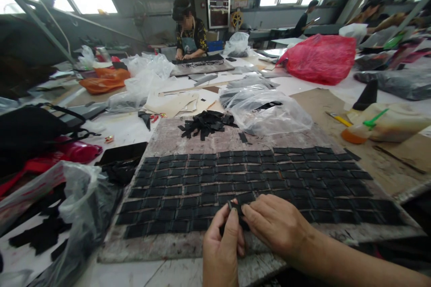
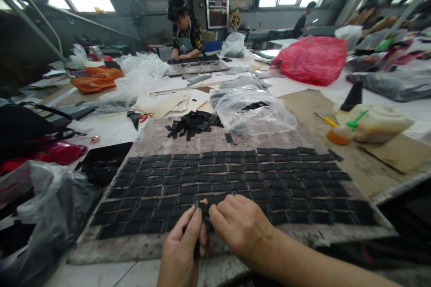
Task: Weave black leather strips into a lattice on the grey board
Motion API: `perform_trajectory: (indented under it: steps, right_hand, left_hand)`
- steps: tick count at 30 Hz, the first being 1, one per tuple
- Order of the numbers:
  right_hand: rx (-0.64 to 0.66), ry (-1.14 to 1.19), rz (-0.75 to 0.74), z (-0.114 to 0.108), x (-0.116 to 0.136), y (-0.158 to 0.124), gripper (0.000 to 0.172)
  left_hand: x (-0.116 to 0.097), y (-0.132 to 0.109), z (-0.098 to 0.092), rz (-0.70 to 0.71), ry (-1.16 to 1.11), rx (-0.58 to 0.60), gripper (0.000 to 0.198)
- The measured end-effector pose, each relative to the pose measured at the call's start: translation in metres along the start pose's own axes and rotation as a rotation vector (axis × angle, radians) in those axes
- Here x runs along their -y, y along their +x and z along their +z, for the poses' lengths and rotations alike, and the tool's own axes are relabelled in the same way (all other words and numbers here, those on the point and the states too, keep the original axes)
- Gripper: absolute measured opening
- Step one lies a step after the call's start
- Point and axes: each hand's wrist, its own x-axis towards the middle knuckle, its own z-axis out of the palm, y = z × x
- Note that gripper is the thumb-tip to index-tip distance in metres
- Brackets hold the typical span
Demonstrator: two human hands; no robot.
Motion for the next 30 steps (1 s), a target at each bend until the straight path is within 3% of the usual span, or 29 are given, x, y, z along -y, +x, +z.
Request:
perform_trajectory:
  steps: [6, 9, 16, 19, 25, 30]
  right_hand:
    - [-0.004, -0.019, -0.033, -0.003, 0.008, -0.001, 0.023]
    - [-0.006, 0.036, 0.009, -0.007, 0.008, -0.004, 0.019]
    - [0.010, 0.464, 0.473, -0.015, 0.000, -0.011, 0.010]
    - [0.045, 0.580, 0.575, -0.018, -0.003, -0.010, 0.007]
    - [0.093, 0.854, 0.841, -0.024, -0.009, -0.013, 0.021]
    - [0.075, 1.010, 0.934, -0.026, -0.016, -0.021, 0.029]
  left_hand:
    - [0.006, -0.006, 0.001, 0.055, -0.003, 0.020, 0.039]
    - [0.006, -0.008, 0.001, 0.029, -0.012, 0.027, 0.043]
    - [0.007, -0.012, 0.007, -0.002, 0.101, 0.061, 0.043]
    - [0.009, -0.013, 0.011, 0.005, 0.194, 0.102, 0.045]
    - [0.013, -0.014, 0.018, -0.044, 0.171, 0.187, 0.043]
    - [0.016, -0.013, 0.026, -0.086, 0.135, 0.201, 0.042]
